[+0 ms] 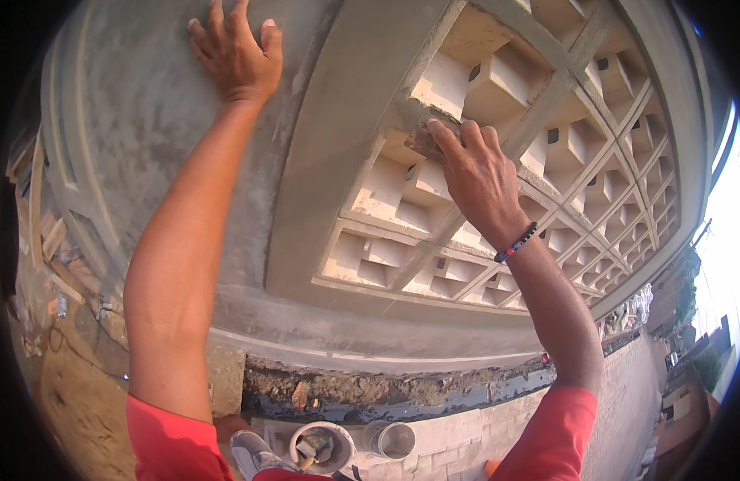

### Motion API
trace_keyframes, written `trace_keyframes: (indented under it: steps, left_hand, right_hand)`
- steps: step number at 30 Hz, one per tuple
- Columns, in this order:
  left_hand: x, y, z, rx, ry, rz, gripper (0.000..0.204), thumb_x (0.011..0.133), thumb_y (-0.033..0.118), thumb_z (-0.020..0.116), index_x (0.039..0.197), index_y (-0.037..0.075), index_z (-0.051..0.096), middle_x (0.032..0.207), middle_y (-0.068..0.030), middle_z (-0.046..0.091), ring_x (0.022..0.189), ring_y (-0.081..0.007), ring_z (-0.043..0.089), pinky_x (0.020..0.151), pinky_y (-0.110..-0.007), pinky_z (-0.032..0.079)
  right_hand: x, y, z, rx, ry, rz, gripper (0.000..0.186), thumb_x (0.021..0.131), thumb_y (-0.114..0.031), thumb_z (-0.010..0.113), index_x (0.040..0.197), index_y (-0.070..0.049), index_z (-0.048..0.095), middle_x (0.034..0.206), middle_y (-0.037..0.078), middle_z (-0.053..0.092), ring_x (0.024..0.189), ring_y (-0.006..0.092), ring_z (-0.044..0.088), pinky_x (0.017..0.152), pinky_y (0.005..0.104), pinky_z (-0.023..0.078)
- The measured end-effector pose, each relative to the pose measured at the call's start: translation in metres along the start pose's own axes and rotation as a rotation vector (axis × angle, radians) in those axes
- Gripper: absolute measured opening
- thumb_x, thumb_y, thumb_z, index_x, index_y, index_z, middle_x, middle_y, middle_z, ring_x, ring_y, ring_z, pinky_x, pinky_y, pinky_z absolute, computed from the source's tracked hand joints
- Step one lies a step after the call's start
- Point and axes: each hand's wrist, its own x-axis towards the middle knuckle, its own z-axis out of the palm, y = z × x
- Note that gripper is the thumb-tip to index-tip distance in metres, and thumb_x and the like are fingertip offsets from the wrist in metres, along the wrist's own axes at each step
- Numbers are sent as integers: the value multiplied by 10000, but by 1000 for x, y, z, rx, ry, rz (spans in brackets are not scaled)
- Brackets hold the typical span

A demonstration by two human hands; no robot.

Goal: The person applies plaster to a decorative lattice wall using a trowel. They repeatedly scoop plaster from a bucket and smooth it into the wall's recessed sections, working methodically across the surface.

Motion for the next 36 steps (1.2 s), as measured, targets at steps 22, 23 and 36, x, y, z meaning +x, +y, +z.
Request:
trace_keyframes:
  steps: [22,23,36]
  left_hand:
    - [-3,-8,20,-72,4,86,575,928,363,537,1453,161,418,1564,-168,272,1423,-565,135,1141,-643,190]
    - [-2,-9,19,-67,5,91,574,929,359,536,1454,160,416,1564,-170,271,1424,-566,133,1140,-643,190]
    - [-4,-8,19,-70,-8,86,563,947,361,509,1464,167,400,1579,-169,259,1436,-561,127,1144,-629,182]
  right_hand:
    - [-24,25,26,-48,88,4,541,807,1,620,1305,-203,560,970,84,517,907,263,568,664,379,565]
    - [-39,35,25,-51,52,40,542,804,2,620,1304,-200,563,971,82,515,910,263,567,666,378,565]
    - [5,-16,30,19,53,-22,531,844,-6,640,1327,-197,533,956,77,508,902,231,554,658,325,553]
